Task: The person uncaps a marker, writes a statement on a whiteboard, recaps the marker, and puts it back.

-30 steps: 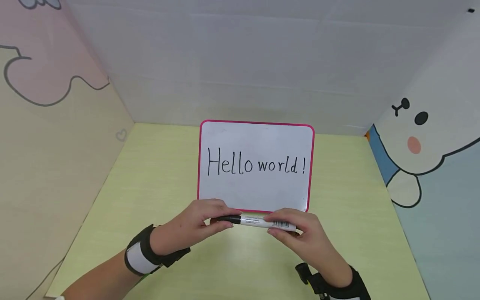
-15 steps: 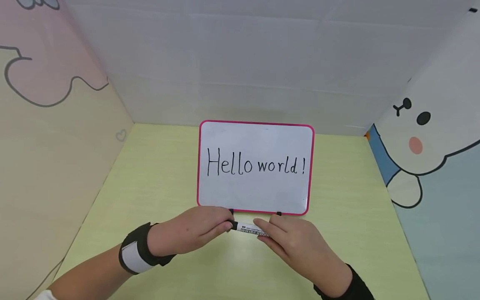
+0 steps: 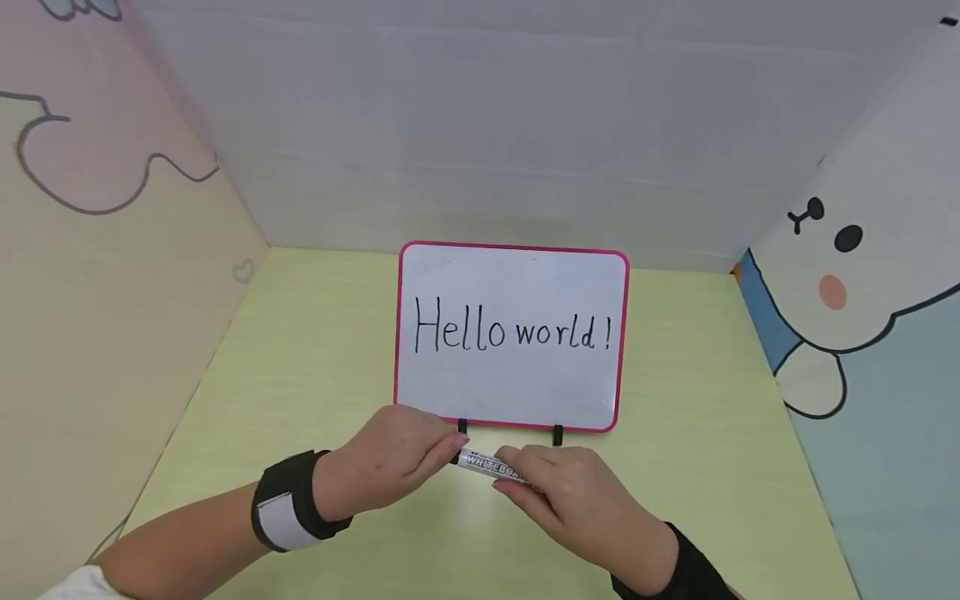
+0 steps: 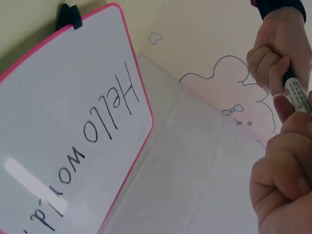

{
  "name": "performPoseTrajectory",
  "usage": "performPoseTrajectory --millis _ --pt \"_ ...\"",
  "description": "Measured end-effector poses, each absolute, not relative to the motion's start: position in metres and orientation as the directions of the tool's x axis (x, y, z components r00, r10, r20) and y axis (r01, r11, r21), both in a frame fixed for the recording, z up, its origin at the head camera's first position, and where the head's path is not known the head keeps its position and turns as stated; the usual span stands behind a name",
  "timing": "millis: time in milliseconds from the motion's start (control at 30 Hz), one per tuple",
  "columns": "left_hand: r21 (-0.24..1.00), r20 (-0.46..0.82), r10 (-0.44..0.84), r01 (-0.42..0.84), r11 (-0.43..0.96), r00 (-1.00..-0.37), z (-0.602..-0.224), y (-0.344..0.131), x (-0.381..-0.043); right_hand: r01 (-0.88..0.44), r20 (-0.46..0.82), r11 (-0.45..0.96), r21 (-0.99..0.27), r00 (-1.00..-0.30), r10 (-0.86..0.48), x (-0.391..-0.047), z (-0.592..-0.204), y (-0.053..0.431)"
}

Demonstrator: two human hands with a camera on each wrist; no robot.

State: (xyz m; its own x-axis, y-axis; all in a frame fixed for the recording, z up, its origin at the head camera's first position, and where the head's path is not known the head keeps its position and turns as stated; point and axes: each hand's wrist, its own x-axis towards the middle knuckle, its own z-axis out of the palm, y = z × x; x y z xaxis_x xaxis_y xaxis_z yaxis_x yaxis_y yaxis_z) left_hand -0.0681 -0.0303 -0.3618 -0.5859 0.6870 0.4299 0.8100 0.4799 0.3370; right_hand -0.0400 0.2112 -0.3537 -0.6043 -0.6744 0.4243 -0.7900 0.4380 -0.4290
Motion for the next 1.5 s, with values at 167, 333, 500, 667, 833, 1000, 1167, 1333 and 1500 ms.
performPoseTrajectory --millis 167,333,500,667,833,1000,1167,1333,1500 --pt "0.284 0.472 0.664 0.813 0.508 -0.580 -0.363 -0.027 -0.071 -0.701 0.376 0.380 -0.604 -0.671 -0.640 -0.040 -0.358 0.208" --pt "0.243 0.464 0.673 0.814 0.528 -0.576 -0.366 -0.026 -0.072 -0.552 0.288 0.320 -0.770 -0.749 -0.597 -0.038 -0.363 0.204" --pt "0.239 0.433 0.679 0.802 0.547 -0.592 -0.371 -0.027 -0.073 -0.421 0.184 0.332 -0.844 -0.809 -0.559 -0.037 -0.362 0.201" --pt "0.267 0.417 0.679 0.796 0.543 -0.604 -0.377 -0.026 -0.074 -0.369 0.142 0.344 -0.864 -0.833 -0.535 -0.037 -0.365 0.200" --pt "0.293 0.396 0.696 0.801 0.522 -0.599 -0.389 -0.025 -0.078 -0.336 0.097 0.405 -0.851 -0.857 -0.507 -0.035 -0.376 0.202" --pt "0.350 0.372 0.708 0.797 0.491 -0.600 -0.398 -0.027 -0.081 -0.322 0.061 0.455 -0.830 -0.864 -0.499 -0.033 -0.385 0.205" --pt "0.456 0.335 0.689 0.750 0.478 -0.643 -0.398 -0.031 -0.084 -0.380 0.088 0.496 -0.781 -0.853 -0.515 -0.034 -0.388 0.213" --pt "0.561 0.269 0.623 0.645 0.519 -0.735 -0.393 -0.038 -0.091 -0.368 0.134 0.559 -0.743 -0.900 -0.415 -0.036 -0.384 0.230" --pt "0.559 0.264 0.560 0.598 0.575 -0.785 -0.392 -0.051 -0.097 -0.132 0.044 0.704 -0.698 -0.989 -0.141 -0.045 -0.376 0.261"
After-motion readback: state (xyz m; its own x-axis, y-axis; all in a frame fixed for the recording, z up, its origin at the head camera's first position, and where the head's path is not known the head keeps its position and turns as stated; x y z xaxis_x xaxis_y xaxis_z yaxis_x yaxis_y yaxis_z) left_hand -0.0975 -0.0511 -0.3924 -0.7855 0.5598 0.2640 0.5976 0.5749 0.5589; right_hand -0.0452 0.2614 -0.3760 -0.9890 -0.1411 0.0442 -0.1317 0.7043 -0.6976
